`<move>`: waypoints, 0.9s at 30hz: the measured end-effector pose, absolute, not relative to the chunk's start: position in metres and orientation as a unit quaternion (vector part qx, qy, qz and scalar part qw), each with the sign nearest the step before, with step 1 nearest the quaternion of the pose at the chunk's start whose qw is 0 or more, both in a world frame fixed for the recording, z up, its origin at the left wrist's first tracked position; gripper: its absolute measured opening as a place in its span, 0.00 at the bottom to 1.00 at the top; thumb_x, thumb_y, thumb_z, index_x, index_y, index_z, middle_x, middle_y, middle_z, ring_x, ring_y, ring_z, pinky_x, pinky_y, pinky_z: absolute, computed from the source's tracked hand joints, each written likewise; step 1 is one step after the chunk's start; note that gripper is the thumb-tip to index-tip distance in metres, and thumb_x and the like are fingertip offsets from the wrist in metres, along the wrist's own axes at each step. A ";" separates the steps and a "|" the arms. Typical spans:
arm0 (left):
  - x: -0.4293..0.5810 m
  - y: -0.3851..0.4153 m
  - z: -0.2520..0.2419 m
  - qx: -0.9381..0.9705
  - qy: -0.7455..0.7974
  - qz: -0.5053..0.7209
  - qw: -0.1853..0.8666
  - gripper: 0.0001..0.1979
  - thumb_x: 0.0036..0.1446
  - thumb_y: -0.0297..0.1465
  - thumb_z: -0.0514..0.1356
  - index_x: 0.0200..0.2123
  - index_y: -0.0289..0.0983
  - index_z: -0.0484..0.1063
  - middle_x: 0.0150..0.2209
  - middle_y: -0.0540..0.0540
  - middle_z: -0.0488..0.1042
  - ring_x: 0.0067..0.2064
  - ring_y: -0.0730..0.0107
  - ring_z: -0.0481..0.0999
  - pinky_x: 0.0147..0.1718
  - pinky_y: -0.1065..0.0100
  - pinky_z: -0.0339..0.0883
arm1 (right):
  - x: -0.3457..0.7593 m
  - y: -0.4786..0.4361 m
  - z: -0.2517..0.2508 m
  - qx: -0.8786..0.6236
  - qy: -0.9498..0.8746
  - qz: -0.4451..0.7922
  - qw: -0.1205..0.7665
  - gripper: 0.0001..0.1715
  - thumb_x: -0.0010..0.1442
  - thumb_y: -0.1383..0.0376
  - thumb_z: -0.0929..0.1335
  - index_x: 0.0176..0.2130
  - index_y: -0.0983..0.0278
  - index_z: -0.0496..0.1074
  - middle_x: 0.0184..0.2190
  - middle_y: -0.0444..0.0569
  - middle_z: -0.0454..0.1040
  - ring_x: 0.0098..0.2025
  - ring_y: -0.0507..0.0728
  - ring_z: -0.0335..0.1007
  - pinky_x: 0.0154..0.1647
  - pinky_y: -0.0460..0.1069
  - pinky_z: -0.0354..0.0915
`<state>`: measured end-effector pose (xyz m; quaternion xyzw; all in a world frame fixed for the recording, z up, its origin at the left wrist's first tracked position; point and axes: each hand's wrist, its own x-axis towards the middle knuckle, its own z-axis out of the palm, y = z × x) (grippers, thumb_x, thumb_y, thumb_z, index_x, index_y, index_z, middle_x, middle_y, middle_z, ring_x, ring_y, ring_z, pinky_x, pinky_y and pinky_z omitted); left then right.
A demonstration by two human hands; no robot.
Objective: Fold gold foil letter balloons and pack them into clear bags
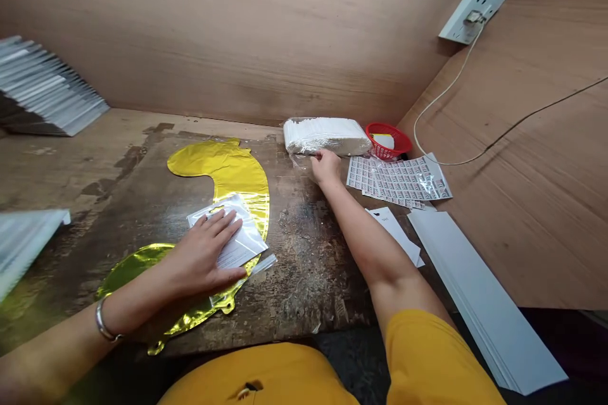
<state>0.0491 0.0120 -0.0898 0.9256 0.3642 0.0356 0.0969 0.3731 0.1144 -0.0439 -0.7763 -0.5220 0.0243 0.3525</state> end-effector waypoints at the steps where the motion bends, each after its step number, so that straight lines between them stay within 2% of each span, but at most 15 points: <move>1: 0.049 0.011 -0.091 0.921 0.375 0.040 0.097 0.47 0.52 0.56 0.59 0.64 0.29 0.59 0.67 0.28 0.52 0.68 0.35 0.52 0.63 0.40 0.50 | 0.375 0.128 -0.050 -0.779 -0.516 0.025 0.354 0.05 0.50 0.68 0.70 0.32 0.66 0.75 0.32 0.52 0.78 0.35 0.59 0.72 0.42 0.52 0.64; 5: 0.048 0.005 -0.092 0.913 0.387 0.072 0.104 0.40 0.54 0.51 0.60 0.63 0.32 0.62 0.67 0.32 0.55 0.67 0.33 0.51 0.62 0.36 0.50 | 0.369 0.158 -0.066 -0.793 -0.481 0.011 0.373 0.13 0.51 0.65 0.70 0.38 0.69 0.74 0.32 0.53 0.77 0.34 0.59 0.70 0.41 0.52 0.63; 8: 0.049 0.005 -0.094 0.913 0.381 0.088 0.112 0.37 0.55 0.49 0.60 0.62 0.33 0.63 0.65 0.34 0.59 0.68 0.34 0.52 0.61 0.33 0.49 | 0.365 0.170 -0.069 -0.800 -0.463 0.004 0.382 0.08 0.52 0.66 0.68 0.34 0.68 0.74 0.30 0.53 0.76 0.32 0.57 0.68 0.40 0.52 0.63; 13: 0.051 0.007 -0.090 0.913 0.371 0.097 0.140 0.38 0.54 0.48 0.60 0.61 0.28 0.65 0.65 0.30 0.59 0.67 0.43 0.56 0.65 0.42 0.47 | 0.368 0.167 -0.058 -0.802 -0.458 0.001 0.383 0.07 0.53 0.70 0.65 0.29 0.69 0.73 0.27 0.52 0.75 0.30 0.54 0.66 0.39 0.51 0.63; 17: 0.051 0.010 -0.080 0.895 0.387 0.104 0.196 0.37 0.55 0.51 0.57 0.59 0.29 0.68 0.64 0.32 0.62 0.66 0.44 0.58 0.65 0.47 0.51 | 0.359 0.089 -0.041 -0.788 -0.474 -0.027 0.393 0.07 0.55 0.73 0.65 0.31 0.68 0.74 0.30 0.50 0.76 0.33 0.55 0.69 0.41 0.51 0.63; 19: 0.051 0.013 -0.076 0.887 0.392 0.104 0.222 0.37 0.56 0.52 0.55 0.59 0.30 0.69 0.63 0.33 0.63 0.66 0.44 0.59 0.64 0.49 0.52 | 0.342 0.022 -0.029 -0.711 -0.532 -0.084 0.452 0.05 0.56 0.70 0.68 0.32 0.65 0.75 0.31 0.48 0.77 0.34 0.56 0.71 0.40 0.52 0.65; 21: 0.051 0.017 -0.073 0.881 0.394 0.104 0.242 0.36 0.56 0.51 0.53 0.58 0.31 0.70 0.62 0.34 0.66 0.64 0.44 0.62 0.63 0.49 0.55 | 0.319 -0.047 -0.018 -0.659 -0.581 -0.102 0.466 0.02 0.57 0.67 0.70 0.34 0.61 0.76 0.31 0.45 0.78 0.34 0.56 0.72 0.39 0.52 0.65; 24: 0.051 0.020 -0.069 0.872 0.397 0.114 0.263 0.30 0.57 0.51 0.53 0.52 0.34 0.75 0.55 0.38 0.73 0.58 0.47 0.70 0.57 0.53 0.62 | 0.286 -0.119 -0.008 -0.596 -0.687 -0.023 0.415 0.06 0.56 0.70 0.72 0.35 0.59 0.76 0.27 0.41 0.77 0.29 0.53 0.71 0.37 0.52 0.64; 27: 0.051 0.023 -0.066 0.861 0.405 0.118 0.283 0.27 0.58 0.52 0.52 0.44 0.37 0.77 0.46 0.42 0.78 0.49 0.53 0.75 0.50 0.59 0.67 | 0.274 -0.138 -0.010 -0.582 -0.717 0.017 0.384 0.05 0.57 0.70 0.72 0.34 0.59 0.75 0.26 0.41 0.78 0.27 0.52 0.70 0.37 0.52 0.63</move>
